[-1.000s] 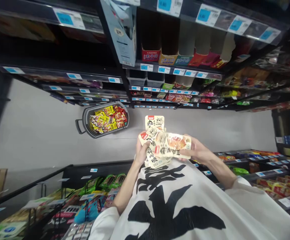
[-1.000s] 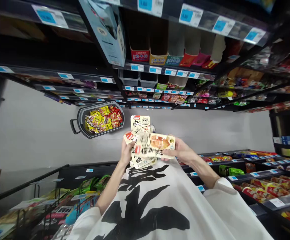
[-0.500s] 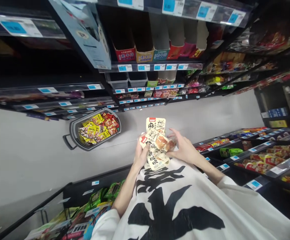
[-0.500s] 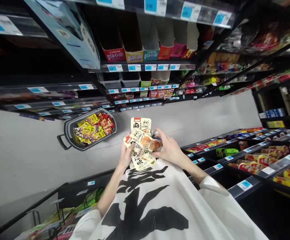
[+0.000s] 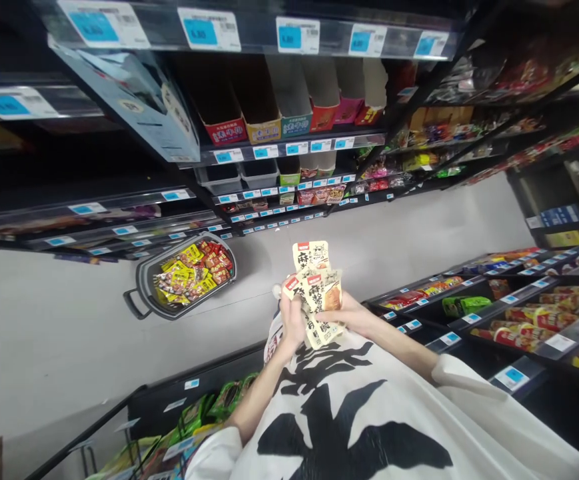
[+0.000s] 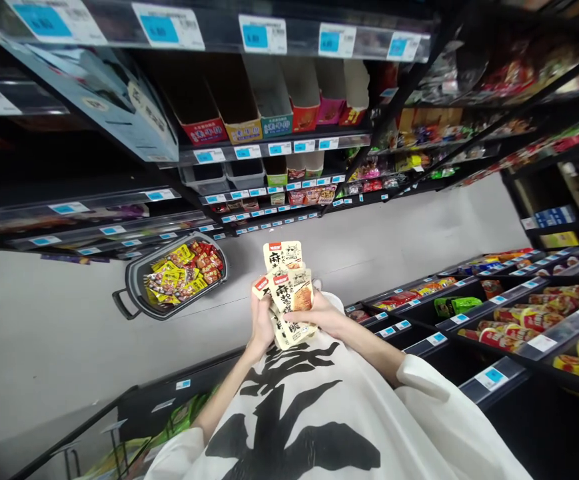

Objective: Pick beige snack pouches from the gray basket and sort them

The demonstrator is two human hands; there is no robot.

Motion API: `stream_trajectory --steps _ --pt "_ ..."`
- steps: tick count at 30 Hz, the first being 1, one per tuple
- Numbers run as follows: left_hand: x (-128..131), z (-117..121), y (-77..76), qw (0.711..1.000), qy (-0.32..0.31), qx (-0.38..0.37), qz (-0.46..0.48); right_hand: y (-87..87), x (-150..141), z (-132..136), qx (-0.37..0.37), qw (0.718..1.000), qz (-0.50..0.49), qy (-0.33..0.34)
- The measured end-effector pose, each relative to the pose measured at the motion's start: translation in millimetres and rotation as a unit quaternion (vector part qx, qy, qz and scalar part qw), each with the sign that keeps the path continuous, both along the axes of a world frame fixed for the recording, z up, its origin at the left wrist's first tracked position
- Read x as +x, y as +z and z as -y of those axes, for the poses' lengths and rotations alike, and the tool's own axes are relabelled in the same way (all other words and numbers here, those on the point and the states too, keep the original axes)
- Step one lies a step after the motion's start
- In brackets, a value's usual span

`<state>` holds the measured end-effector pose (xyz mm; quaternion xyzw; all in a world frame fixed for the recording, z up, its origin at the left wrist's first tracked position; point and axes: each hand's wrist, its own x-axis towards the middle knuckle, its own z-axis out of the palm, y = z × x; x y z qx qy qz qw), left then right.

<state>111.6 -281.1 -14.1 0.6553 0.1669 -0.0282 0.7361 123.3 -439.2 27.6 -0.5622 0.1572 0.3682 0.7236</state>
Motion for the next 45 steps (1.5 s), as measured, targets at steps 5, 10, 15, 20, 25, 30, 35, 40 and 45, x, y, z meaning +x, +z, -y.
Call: stream_trajectory --steps 5,10,15,20,25,30,35,40,45 --pt "15 43 21.9 0.997 0.059 0.047 0.029 5.6 30 29 0.017 1.0 0.013 -0.02" --pt "17 79 53.3 0.992 -0.084 0.081 0.043 10.2 43 79 0.064 0.997 0.041 -0.009" --pt "22 80 73.8 0.946 -0.266 0.167 0.082 1.4 14 101 0.139 0.988 -0.02 -0.072" --pt "66 86 68.8 0.924 -0.328 0.019 0.196 -4.8 6 126 0.207 0.977 -0.043 0.004" --pt "92 123 53.4 0.925 -0.293 -0.087 0.225 -10.5 11 151 0.214 0.974 -0.066 0.039" --pt "56 158 52.5 0.964 -0.182 -0.06 0.184 -9.7 3 168 0.179 0.982 -0.065 0.011" --pt "31 171 46.2 0.969 -0.141 -0.077 0.185 -5.3 3 172 0.167 0.983 -0.062 0.038" --pt "55 149 38.9 0.969 -0.085 -0.117 0.198 0.7 18 158 0.139 0.988 -0.048 0.045" --pt "53 125 32.6 0.958 -0.156 -0.177 0.162 1.5 13 137 0.146 0.981 -0.09 0.088"
